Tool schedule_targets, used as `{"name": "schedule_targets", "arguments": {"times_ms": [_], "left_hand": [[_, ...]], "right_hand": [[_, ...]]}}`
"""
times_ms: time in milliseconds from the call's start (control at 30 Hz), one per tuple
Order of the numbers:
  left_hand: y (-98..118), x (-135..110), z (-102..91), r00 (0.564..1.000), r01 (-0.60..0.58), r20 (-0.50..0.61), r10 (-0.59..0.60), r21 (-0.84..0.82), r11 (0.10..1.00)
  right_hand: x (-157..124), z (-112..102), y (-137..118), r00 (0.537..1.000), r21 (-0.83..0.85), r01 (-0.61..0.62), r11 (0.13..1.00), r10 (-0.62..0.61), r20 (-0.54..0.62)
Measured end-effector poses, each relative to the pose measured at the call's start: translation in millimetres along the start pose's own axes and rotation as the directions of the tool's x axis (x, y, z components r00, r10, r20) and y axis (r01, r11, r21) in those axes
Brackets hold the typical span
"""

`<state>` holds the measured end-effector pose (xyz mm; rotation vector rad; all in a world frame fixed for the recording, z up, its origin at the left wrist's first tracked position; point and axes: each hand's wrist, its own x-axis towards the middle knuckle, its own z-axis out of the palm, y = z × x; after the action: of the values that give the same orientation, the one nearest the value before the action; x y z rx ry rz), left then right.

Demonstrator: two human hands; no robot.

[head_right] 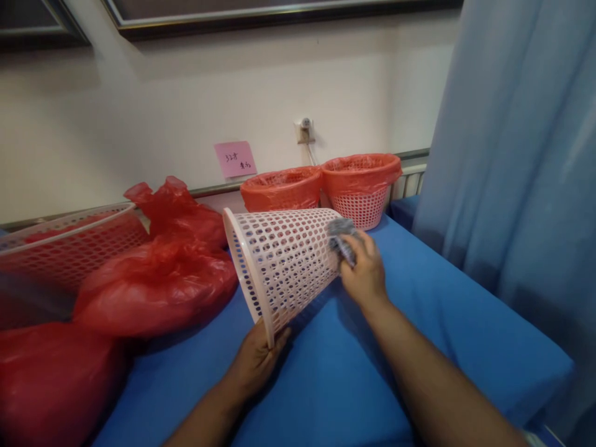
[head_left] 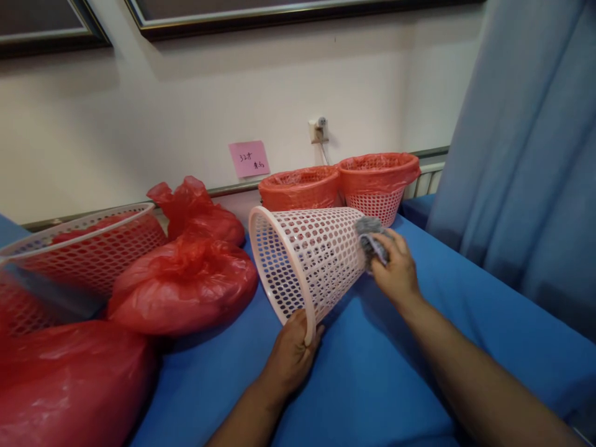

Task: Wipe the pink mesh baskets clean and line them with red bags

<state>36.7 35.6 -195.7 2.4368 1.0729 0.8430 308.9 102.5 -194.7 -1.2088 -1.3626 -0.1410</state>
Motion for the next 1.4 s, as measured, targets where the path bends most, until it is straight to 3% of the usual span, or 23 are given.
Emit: {"name": "schedule_targets", "arguments": {"times_ms": [67,133,200,267,333,400,467,567,667,700,767,833,900,933,1000,1067,1133,1200,1233,1300,1333,1367,1400], "left_hand": [[-1.8,-0.4,0.8,1.000,-0.018,0.009,0.018,0.030,0.999],[-4.3,-0.8,1.6,0.999,-0.038,0.003,0.037,0.053,0.998],[-7.4,-0.7,2.2,0.999,-0.044,0.001,0.044,0.075,0.996],[-9.7,0.0,2.6,0.999,-0.038,0.013,0.037,0.100,0.994],[-9.3,1.0,2.5,0.999,-0.029,0.033,0.025,0.113,0.993],[-5.2,1.3,1.6,1.000,-0.013,0.030,0.010,0.080,0.997],[1.5,-0.4,0.0,0.999,0.033,-0.008,-0.033,-0.030,0.999],[10.1,-7.4,-3.4,0.987,0.066,-0.131,-0.096,-0.219,0.974],[10.6,-15.3,-5.5,0.955,0.030,-0.276,-0.105,-0.261,0.965],[9.4,-16.9,-5.7,0.946,0.026,-0.306,-0.106,-0.254,0.967],[6.6,-17.6,-5.7,0.941,0.025,-0.323,-0.102,-0.235,0.972],[5.0,-15.6,-5.7,0.951,0.016,-0.297,-0.082,-0.218,0.976],[4.9,-12.5,-5.9,0.969,0.007,-0.242,-0.056,-0.200,0.980],[5.0,-11.0,-5.8,0.977,0.003,-0.210,-0.043,-0.185,0.983],[4.6,-8.2,-5.1,0.987,0.006,-0.156,-0.028,-0.140,0.990],[3.1,-6.0,-3.5,0.994,0.017,-0.103,-0.026,-0.084,0.996],[1.0,-4.2,-1.7,0.997,0.038,-0.073,-0.041,-0.035,0.999],[-0.7,-2.7,-0.3,0.996,0.055,-0.068,-0.055,-0.007,0.998],[-1.2,-2.1,0.0,0.996,0.057,-0.071,-0.058,-0.004,0.998],[-1.4,-1.3,-0.1,0.997,0.048,-0.063,-0.049,-0.017,0.999],[-1.4,-1.1,-0.4,0.998,0.043,-0.053,-0.044,-0.024,0.999],[-1.4,-1.0,-0.8,0.998,0.045,-0.048,-0.046,-0.024,0.999],[-1.5,-1.0,-1.2,0.998,0.050,-0.045,-0.051,-0.017,0.999]], "right_hand": [[11.7,4.4,30.9,0.971,-0.069,-0.237,0.969,0.238,-0.003],[16.3,5.4,41.6,0.950,-0.077,-0.312,0.947,0.312,-0.005],[13.3,2.6,28.1,0.983,-0.024,-0.185,0.983,0.184,-0.015],[4.5,-4.4,-3.0,0.996,0.057,0.087,0.995,-0.087,-0.005],[-7.0,-14.3,-38.6,0.934,0.147,0.345,0.927,-0.355,0.051],[-18.0,-23.8,-67.1,0.843,0.268,0.496,0.826,-0.533,0.080],[-26.4,-29.3,-83.3,0.766,0.377,0.572,0.729,-0.639,0.073],[-33.4,-28.6,-91.0,0.687,0.467,0.623,0.628,-0.725,0.058],[-35.1,-24.2,-91.2,0.647,0.482,0.644,0.594,-0.759,0.071],[-34.2,-23.1,-89.7,0.667,0.469,0.632,0.617,-0.742,0.076],[-28.9,-21.6,-81.0,0.777,0.399,0.552,0.732,-0.625,0.071],[-18.2,-19.2,-61.8,0.918,0.287,0.370,0.884,-0.395,0.032],[-4.1,-14.2,-34.1,0.993,0.197,0.115,0.974,-0.109,-0.044],[2.8,-10.9,-19.6,0.997,0.183,-0.025,0.983,0.039,-0.073],[12.7,-3.7,3.0,0.955,0.210,-0.269,0.940,0.289,-0.072],[13.7,1.7,8.7,0.930,0.226,-0.352,0.908,0.367,-0.029],[4.4,2.8,-5.8,0.971,0.202,-0.236,0.951,0.239,0.008],[-12.0,-0.9,-34.5,0.997,0.191,0.029,0.981,-0.043,0.071],[-20.8,-3.9,-50.4,0.973,0.210,0.181,0.961,-0.206,0.106],[-34.9,-9.8,-76.1,0.870,0.273,0.427,0.862,-0.474,0.137],[-38.6,-11.5,-82.8,0.824,0.296,0.496,0.816,-0.550,0.137],[-39.2,-12.0,-84.0,0.806,0.300,0.522,0.798,-0.577,0.133],[-36.8,-11.2,-79.3,0.822,0.281,0.507,0.815,-0.556,0.126]]}}
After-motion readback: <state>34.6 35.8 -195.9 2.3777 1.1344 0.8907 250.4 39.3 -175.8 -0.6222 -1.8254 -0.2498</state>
